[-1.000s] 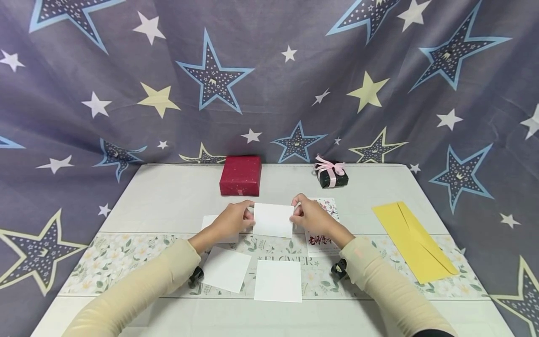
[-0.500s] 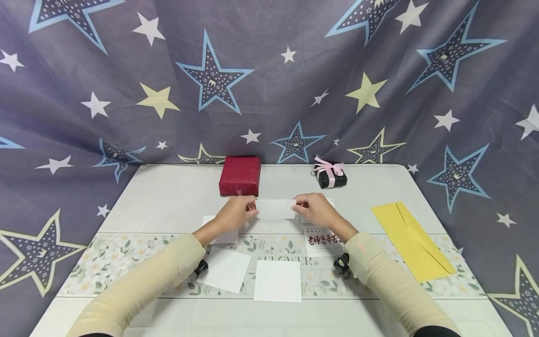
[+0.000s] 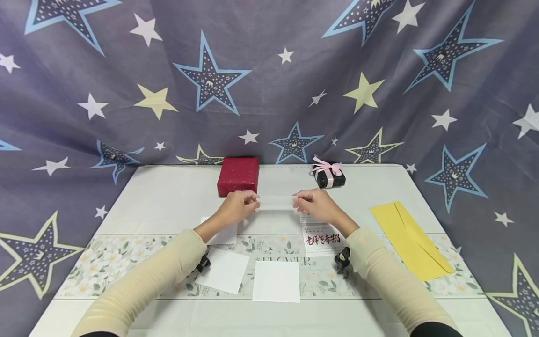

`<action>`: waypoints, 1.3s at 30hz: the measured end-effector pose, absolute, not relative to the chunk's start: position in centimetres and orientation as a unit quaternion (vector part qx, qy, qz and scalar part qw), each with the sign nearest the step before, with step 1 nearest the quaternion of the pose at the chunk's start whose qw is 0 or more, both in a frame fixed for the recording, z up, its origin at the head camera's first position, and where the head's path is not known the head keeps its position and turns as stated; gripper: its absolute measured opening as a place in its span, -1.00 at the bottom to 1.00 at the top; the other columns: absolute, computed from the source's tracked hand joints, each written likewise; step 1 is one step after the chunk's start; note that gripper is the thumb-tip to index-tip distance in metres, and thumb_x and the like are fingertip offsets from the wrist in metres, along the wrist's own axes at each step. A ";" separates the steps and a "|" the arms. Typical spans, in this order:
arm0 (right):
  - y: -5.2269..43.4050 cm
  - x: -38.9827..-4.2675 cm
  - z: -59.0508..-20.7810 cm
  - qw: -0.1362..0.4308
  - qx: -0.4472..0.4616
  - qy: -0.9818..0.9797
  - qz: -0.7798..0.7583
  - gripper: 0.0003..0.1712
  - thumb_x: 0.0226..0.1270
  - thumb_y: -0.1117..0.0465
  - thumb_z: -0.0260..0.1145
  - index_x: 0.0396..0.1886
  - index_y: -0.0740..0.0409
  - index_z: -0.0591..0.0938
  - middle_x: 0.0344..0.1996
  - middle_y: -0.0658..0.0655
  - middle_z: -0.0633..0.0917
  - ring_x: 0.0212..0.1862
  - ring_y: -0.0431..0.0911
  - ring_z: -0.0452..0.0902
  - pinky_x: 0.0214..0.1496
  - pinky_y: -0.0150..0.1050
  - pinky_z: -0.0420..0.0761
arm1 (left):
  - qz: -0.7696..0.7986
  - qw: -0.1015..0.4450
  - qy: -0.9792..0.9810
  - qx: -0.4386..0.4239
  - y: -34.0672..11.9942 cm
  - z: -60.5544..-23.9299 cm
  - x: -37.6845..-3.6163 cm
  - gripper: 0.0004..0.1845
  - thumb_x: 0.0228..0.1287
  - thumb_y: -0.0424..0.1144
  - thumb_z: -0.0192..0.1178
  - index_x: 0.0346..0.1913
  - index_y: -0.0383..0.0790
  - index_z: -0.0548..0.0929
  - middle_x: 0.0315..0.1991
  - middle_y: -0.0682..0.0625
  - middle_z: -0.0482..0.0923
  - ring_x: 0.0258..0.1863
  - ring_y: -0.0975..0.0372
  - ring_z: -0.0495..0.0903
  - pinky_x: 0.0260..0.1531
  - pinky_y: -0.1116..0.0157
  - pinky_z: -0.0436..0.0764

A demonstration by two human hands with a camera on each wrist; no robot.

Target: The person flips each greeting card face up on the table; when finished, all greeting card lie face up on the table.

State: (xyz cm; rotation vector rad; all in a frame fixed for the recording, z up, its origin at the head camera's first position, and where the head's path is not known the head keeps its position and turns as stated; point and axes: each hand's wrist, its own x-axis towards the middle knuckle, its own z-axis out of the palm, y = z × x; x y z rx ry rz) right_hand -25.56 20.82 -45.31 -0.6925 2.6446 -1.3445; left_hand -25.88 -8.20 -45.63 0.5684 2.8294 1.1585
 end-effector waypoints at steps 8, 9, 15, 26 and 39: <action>21.0 -25.7 -45.5 0.078 -0.237 0.855 -0.455 -0.68 0.57 0.19 0.18 0.03 0.30 0.73 -0.29 0.37 0.78 -0.31 0.17 0.73 -0.22 -0.18 0.75 | 0.386 0.042 0.905 0.175 -8.5 -45.8 -26.3 -0.80 0.43 -0.31 0.19 -0.06 -0.12 0.80 -0.35 0.01 0.79 -0.54 0.35 0.57 -0.57 0.42 0.45; 20.9 -25.8 -45.6 0.072 -0.236 0.867 -0.434 -0.71 0.54 0.17 0.23 0.03 0.24 0.75 -0.33 0.29 0.79 -0.35 0.08 0.72 -0.27 -0.25 0.71 | 0.380 0.043 0.907 0.177 -8.4 -45.8 -26.3 -0.80 0.43 -0.29 0.19 -0.05 -0.11 0.80 -0.32 0.02 0.79 -0.51 0.35 0.57 -0.52 0.42 0.47; 20.5 -26.2 -46.1 0.060 -0.260 0.899 -0.346 -0.65 0.38 0.21 0.36 0.13 0.17 0.71 -0.39 0.02 0.77 -0.42 -0.24 0.56 -0.32 -0.37 0.55 | 0.334 0.068 0.920 0.193 -8.1 -45.8 -26.3 -0.73 0.43 -0.23 0.22 0.11 -0.12 0.74 -0.11 -0.01 0.79 -0.26 0.27 0.69 -0.17 0.30 0.63; 20.1 -26.8 -47.3 0.097 -0.283 0.914 -0.276 -0.45 0.34 0.18 0.41 0.30 0.22 0.59 -0.44 -0.05 0.70 -0.49 -0.29 0.45 -0.34 -0.37 0.50 | 0.206 0.068 0.941 0.258 -7.3 -46.8 -26.5 -0.80 0.35 -0.21 0.33 -0.03 -0.16 0.69 -0.41 0.06 0.62 -0.45 0.30 0.48 -0.37 0.38 0.48; 19.6 -26.8 -47.6 0.120 -0.264 0.924 -0.250 -0.43 0.35 0.16 0.41 0.33 0.17 0.58 -0.52 -0.07 0.61 -0.51 -0.25 0.39 -0.35 -0.37 0.45 | 0.165 0.083 0.950 0.250 -6.3 -47.2 -26.7 -0.91 0.35 -0.19 0.32 -0.19 -0.13 0.67 -0.43 0.04 0.59 -0.35 0.23 0.51 -0.12 0.21 0.58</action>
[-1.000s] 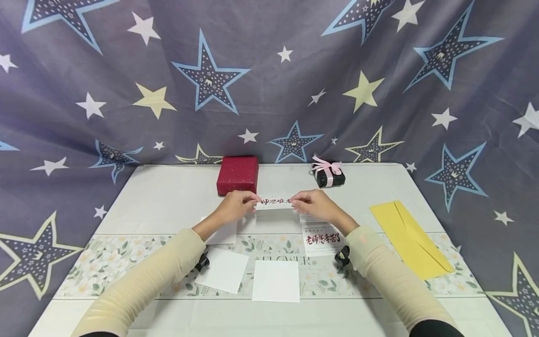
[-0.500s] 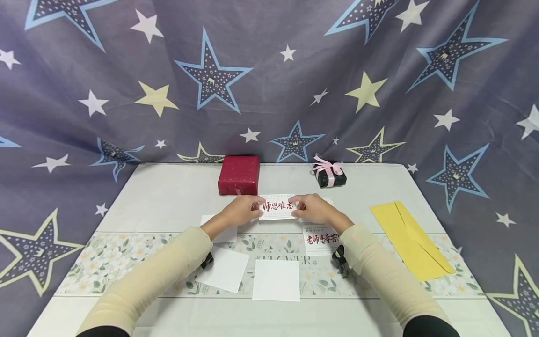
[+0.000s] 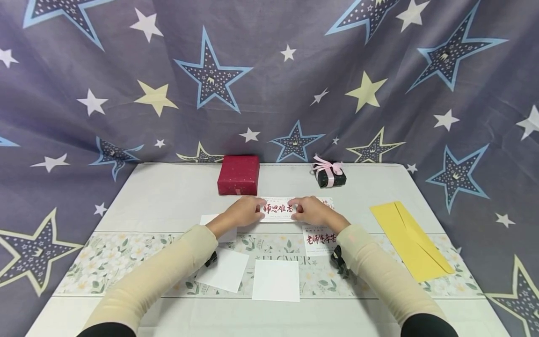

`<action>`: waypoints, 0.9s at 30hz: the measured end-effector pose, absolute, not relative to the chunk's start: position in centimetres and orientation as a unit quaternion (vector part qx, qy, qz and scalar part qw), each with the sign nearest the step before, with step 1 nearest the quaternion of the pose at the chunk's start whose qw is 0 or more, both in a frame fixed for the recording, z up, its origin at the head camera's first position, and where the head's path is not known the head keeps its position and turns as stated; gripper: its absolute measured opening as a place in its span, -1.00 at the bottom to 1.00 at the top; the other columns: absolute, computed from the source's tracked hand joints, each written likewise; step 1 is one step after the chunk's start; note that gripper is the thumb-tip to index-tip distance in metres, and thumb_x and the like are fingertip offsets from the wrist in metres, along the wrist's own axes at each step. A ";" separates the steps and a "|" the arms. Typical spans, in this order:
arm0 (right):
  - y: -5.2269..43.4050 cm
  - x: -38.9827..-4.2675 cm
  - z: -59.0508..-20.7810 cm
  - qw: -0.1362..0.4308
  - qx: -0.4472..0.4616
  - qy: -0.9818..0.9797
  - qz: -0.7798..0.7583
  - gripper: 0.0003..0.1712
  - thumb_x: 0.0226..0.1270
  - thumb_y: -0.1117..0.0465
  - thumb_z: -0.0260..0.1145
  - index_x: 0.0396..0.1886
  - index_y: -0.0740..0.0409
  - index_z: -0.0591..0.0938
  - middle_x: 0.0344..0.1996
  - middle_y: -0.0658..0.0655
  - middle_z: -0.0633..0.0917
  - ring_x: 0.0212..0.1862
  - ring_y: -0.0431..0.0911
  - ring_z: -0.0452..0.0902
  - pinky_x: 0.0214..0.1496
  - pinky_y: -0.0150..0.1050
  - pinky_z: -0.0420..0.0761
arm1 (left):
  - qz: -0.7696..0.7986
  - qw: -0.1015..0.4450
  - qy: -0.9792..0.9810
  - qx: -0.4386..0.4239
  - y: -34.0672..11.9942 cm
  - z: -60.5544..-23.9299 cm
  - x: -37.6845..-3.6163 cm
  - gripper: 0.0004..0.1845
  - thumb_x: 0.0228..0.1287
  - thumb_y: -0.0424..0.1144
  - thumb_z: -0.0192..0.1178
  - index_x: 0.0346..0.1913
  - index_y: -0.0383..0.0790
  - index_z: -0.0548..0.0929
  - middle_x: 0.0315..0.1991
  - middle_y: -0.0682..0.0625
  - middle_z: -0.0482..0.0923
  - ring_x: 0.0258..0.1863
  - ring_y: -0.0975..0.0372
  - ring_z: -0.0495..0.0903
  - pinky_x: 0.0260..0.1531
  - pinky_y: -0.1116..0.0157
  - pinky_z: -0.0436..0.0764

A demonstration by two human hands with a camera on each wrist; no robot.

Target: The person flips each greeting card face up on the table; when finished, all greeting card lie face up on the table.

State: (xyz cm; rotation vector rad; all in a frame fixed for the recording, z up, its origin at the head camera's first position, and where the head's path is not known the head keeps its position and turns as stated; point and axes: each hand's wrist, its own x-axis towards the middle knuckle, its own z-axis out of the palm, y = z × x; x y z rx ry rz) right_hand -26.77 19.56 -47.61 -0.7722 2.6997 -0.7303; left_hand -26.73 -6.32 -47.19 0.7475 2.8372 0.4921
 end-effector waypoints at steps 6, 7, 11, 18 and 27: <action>19.2 -26.9 -47.6 0.133 -0.252 0.928 -0.240 -0.43 0.35 0.17 0.40 0.34 0.17 0.58 -0.53 -0.04 0.60 -0.51 -0.24 0.39 -0.38 -0.37 0.42 | 0.137 0.086 0.957 0.240 -5.9 -47.1 -26.6 -0.81 0.37 -0.20 0.30 -0.04 -0.17 0.70 -0.09 -0.07 0.72 -0.06 0.13 0.65 0.12 0.13 0.62; 19.1 -26.9 -47.6 0.135 -0.249 0.929 -0.238 -0.43 0.35 0.17 0.40 0.34 0.17 0.58 -0.52 -0.04 0.60 -0.51 -0.24 0.39 -0.38 -0.36 0.42 | 0.130 0.086 0.958 0.239 -5.8 -47.1 -26.6 -0.75 0.37 -0.19 0.29 0.03 -0.18 0.70 -0.04 -0.08 0.72 0.01 0.11 0.66 0.17 0.12 0.61; 18.9 -26.9 -47.6 0.139 -0.239 0.934 -0.228 -0.43 0.36 0.15 0.41 0.34 0.15 0.58 -0.50 -0.05 0.62 -0.49 -0.24 0.41 -0.33 -0.35 0.45 | 0.100 0.082 0.963 0.235 -5.6 -47.1 -26.4 -0.57 0.39 -0.16 0.30 0.25 -0.21 0.64 0.12 -0.14 0.69 0.17 0.06 0.64 0.27 0.11 0.57; 18.5 -26.8 -47.6 0.140 -0.241 0.938 -0.207 -0.41 0.31 0.18 0.44 0.32 0.17 0.59 -0.48 -0.07 0.67 -0.45 -0.24 0.48 -0.21 -0.29 0.53 | 0.063 0.080 0.968 0.227 -5.2 -46.8 -25.9 -0.53 0.36 -0.11 0.34 0.26 -0.21 0.65 0.07 -0.18 0.66 0.11 0.06 0.65 0.17 0.11 0.65; 18.7 -26.7 -47.6 0.139 -0.235 0.940 -0.206 -0.41 0.34 0.15 0.42 0.35 0.14 0.56 -0.45 -0.06 0.67 -0.44 -0.23 0.48 -0.19 -0.27 0.52 | 0.058 0.074 0.967 0.236 -5.2 -46.8 -25.9 -0.59 0.36 -0.12 0.33 0.19 -0.22 0.68 -0.01 -0.16 0.66 0.02 0.08 0.64 0.09 0.12 0.67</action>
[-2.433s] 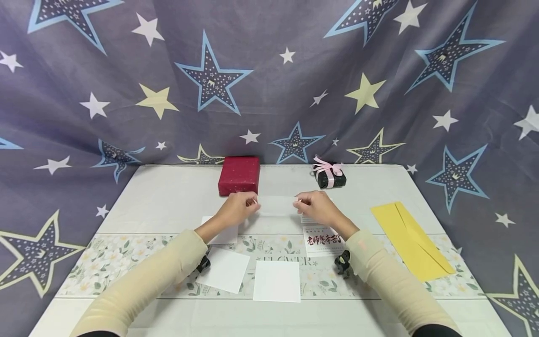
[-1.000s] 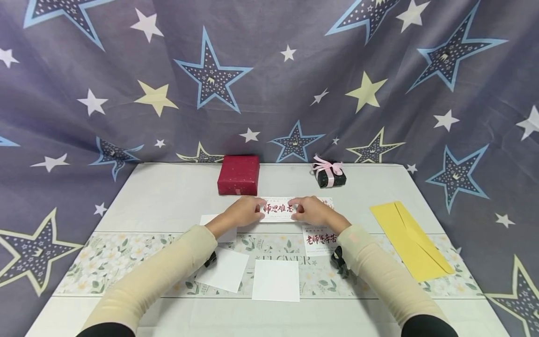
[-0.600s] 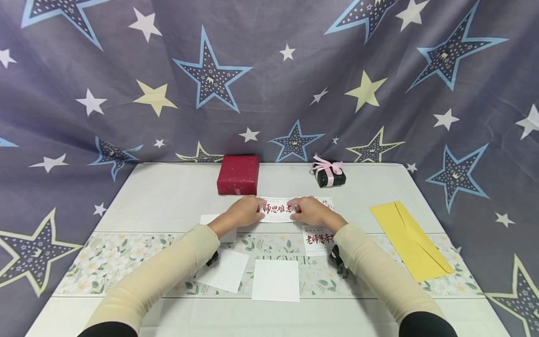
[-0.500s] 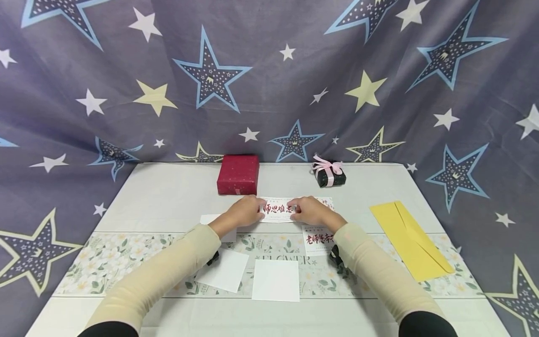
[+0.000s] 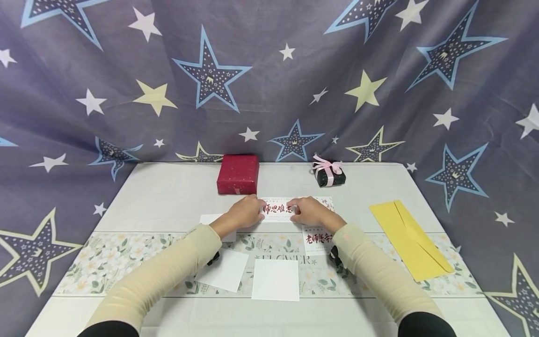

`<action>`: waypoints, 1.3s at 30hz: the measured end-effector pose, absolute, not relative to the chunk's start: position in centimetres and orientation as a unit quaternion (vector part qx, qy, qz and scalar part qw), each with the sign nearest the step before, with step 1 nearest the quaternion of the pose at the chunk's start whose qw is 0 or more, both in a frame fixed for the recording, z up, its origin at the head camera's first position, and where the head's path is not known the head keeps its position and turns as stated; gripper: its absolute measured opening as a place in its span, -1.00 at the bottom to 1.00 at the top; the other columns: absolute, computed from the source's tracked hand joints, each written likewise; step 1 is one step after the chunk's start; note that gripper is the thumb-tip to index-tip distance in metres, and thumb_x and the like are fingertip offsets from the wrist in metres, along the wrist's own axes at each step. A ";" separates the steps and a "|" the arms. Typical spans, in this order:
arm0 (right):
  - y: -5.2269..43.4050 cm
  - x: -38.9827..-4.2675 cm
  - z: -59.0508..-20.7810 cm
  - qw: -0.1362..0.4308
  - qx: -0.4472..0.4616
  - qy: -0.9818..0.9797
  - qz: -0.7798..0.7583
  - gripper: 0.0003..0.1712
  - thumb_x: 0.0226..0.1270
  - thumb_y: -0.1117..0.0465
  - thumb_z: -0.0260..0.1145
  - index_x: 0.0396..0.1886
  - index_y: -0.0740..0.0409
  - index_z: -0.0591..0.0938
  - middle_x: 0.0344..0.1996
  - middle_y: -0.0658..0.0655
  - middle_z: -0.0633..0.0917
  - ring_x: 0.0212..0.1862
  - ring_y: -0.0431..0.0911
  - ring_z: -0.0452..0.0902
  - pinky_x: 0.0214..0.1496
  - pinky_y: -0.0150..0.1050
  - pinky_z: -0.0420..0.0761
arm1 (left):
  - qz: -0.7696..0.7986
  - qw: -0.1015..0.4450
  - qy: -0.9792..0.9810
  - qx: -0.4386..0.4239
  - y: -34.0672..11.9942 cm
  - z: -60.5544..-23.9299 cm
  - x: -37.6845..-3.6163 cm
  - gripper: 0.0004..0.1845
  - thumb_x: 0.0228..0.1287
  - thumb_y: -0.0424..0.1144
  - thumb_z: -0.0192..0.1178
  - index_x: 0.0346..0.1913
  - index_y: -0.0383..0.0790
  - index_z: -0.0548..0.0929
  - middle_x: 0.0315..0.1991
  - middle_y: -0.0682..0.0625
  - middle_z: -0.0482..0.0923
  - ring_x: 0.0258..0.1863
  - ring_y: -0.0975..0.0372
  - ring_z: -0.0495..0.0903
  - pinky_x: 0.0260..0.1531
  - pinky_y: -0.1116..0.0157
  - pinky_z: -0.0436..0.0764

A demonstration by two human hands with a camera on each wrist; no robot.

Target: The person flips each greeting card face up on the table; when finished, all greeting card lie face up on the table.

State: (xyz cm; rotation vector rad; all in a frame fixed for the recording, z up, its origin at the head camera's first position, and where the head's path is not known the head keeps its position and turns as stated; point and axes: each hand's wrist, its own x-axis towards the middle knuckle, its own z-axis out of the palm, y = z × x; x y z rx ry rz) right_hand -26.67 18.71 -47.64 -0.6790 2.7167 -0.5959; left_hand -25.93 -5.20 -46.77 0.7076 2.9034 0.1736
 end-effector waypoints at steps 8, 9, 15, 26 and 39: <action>19.1 -26.0 -47.3 0.126 -0.276 0.931 -0.203 -0.43 0.37 0.16 0.39 0.35 0.17 0.56 -0.40 -0.06 0.71 -0.43 -0.28 0.49 -0.18 -0.28 0.57 | 0.082 0.078 0.964 0.240 -5.9 -46.7 -25.5 -0.54 0.36 -0.11 0.33 0.25 -0.22 0.64 0.02 -0.13 0.66 0.04 0.10 0.65 0.13 0.13 0.65; 19.2 -25.7 -47.2 0.125 -0.281 0.929 -0.205 -0.43 0.37 0.17 0.38 0.35 0.18 0.56 -0.40 -0.06 0.72 -0.43 -0.29 0.50 -0.19 -0.28 0.58 | 0.088 0.079 0.964 0.240 -6.1 -46.5 -25.3 -0.54 0.36 -0.11 0.32 0.26 -0.21 0.64 0.06 -0.13 0.66 0.07 0.10 0.65 0.16 0.13 0.64; 19.5 -24.1 -46.4 0.133 -0.301 0.919 -0.218 -0.44 0.38 0.20 0.37 0.35 0.22 0.56 -0.38 -0.07 0.72 -0.45 -0.31 0.50 -0.23 -0.33 0.59 | 0.113 0.085 0.959 0.246 -7.5 -45.7 -23.6 -0.53 0.38 -0.11 0.31 0.29 -0.17 0.63 0.08 -0.07 0.65 0.05 0.16 0.64 0.19 0.17 0.62; 20.0 -21.1 -45.4 0.127 -0.339 0.903 -0.231 -0.47 0.34 0.22 0.40 0.28 0.27 0.60 -0.38 -0.16 0.71 -0.43 -0.40 0.50 -0.20 -0.36 0.61 | 0.139 0.087 0.935 0.314 -8.9 -44.8 -19.4 -0.54 0.34 -0.08 0.33 0.24 -0.19 0.67 0.02 -0.07 0.66 -0.11 0.20 0.62 0.04 0.18 0.66; 20.4 -17.4 -46.3 0.165 -0.357 0.880 -0.265 -0.52 0.33 0.22 0.42 0.23 0.24 0.64 -0.48 -0.24 0.62 -0.45 -0.42 0.44 -0.23 -0.40 0.56 | 0.101 0.090 0.922 0.363 -9.1 -45.4 -14.4 -0.38 0.28 0.07 0.38 0.31 -0.18 0.59 0.04 -0.01 0.60 -0.01 0.21 0.58 0.09 0.25 0.62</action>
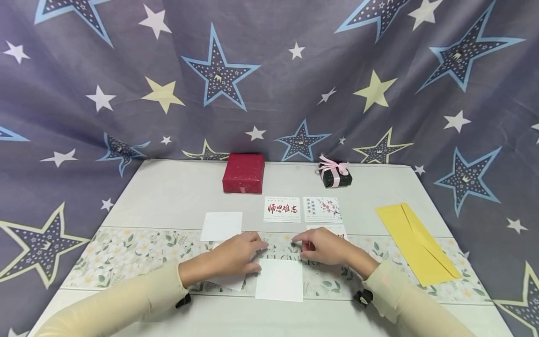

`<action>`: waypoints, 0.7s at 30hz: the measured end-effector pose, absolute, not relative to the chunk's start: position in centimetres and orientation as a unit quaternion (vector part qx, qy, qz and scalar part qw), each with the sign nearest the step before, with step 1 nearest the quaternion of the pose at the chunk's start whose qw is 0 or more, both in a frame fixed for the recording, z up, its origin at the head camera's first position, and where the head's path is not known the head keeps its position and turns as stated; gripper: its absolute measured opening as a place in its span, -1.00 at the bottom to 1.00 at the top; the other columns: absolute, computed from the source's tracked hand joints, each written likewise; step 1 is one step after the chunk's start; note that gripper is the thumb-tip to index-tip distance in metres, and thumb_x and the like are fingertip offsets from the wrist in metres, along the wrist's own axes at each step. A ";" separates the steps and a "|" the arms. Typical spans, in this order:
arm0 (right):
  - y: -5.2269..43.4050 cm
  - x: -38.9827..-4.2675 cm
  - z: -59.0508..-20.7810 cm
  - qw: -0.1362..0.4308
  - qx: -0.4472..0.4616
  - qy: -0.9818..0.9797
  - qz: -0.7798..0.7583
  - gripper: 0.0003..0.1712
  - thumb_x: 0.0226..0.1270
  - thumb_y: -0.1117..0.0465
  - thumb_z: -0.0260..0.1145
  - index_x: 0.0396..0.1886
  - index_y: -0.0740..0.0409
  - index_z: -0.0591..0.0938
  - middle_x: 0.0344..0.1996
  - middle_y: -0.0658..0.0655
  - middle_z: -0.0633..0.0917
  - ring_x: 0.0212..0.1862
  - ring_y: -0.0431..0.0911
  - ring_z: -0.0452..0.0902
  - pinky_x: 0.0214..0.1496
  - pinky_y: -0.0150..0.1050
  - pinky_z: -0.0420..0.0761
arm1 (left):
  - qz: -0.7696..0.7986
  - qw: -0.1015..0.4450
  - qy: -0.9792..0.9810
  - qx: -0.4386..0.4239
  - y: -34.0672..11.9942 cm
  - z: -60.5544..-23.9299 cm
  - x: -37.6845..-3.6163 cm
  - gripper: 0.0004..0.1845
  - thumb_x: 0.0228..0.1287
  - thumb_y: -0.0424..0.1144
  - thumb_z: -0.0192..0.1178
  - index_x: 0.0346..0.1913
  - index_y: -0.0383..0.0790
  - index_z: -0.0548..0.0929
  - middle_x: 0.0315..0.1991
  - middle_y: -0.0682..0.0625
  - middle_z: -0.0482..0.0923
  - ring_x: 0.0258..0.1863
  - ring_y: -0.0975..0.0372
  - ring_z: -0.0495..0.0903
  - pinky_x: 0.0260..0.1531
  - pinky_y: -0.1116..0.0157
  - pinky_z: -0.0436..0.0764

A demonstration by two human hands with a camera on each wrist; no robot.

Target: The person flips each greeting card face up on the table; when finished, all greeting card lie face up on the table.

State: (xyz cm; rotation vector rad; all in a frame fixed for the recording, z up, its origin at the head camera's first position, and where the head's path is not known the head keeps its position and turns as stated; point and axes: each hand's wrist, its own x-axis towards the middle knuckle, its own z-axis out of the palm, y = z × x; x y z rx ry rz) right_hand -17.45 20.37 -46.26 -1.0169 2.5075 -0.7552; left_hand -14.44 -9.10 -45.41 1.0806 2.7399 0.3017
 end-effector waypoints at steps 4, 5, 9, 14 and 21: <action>20.5 -16.4 -46.4 0.169 -0.351 0.882 -0.266 -0.50 0.30 0.20 0.45 0.23 0.21 0.65 -0.47 -0.24 0.60 -0.45 -0.41 0.42 -0.27 -0.42 0.55 | 0.084 0.098 0.919 0.372 -9.0 -45.8 -13.4 -0.30 0.23 0.15 0.39 0.33 -0.18 0.58 0.04 0.01 0.56 -0.05 0.24 0.53 0.03 0.27 0.60; 20.6 -16.2 -46.4 0.168 -0.350 0.883 -0.266 -0.49 0.30 0.20 0.45 0.23 0.21 0.65 -0.47 -0.24 0.59 -0.45 -0.41 0.41 -0.29 -0.42 0.55 | 0.079 0.102 0.919 0.372 -9.0 -45.9 -13.3 -0.27 0.22 0.18 0.40 0.34 -0.17 0.56 0.05 0.01 0.55 -0.04 0.24 0.53 0.03 0.26 0.60; 20.9 -15.4 -46.5 0.163 -0.349 0.886 -0.259 -0.48 0.29 0.19 0.46 0.24 0.20 0.65 -0.46 -0.25 0.57 -0.45 -0.40 0.38 -0.33 -0.43 0.50 | 0.056 0.109 0.921 0.371 -8.9 -46.3 -12.8 -0.14 0.12 0.27 0.42 0.39 -0.17 0.51 0.16 -0.02 0.50 0.05 0.21 0.51 0.07 0.23 0.59; 21.0 -14.9 -46.6 0.157 -0.354 0.887 -0.251 -0.47 0.26 0.19 0.47 0.23 0.21 0.66 -0.46 -0.25 0.57 -0.43 -0.35 0.41 -0.32 -0.44 0.46 | 0.013 0.098 0.919 0.381 -8.5 -46.5 -12.3 -0.01 0.04 0.39 0.39 0.41 -0.19 0.48 0.23 -0.06 0.48 0.11 0.17 0.49 0.03 0.22 0.60; 21.2 -14.4 -47.0 0.151 -0.359 0.889 -0.240 -0.48 0.25 0.16 0.48 0.19 0.22 0.68 -0.40 -0.23 0.57 -0.39 -0.34 0.41 -0.29 -0.45 0.49 | -0.038 0.088 0.923 0.374 -7.8 -46.5 -11.3 0.09 -0.02 0.50 0.34 0.42 -0.22 0.43 0.26 -0.10 0.47 0.18 0.12 0.46 0.04 0.21 0.58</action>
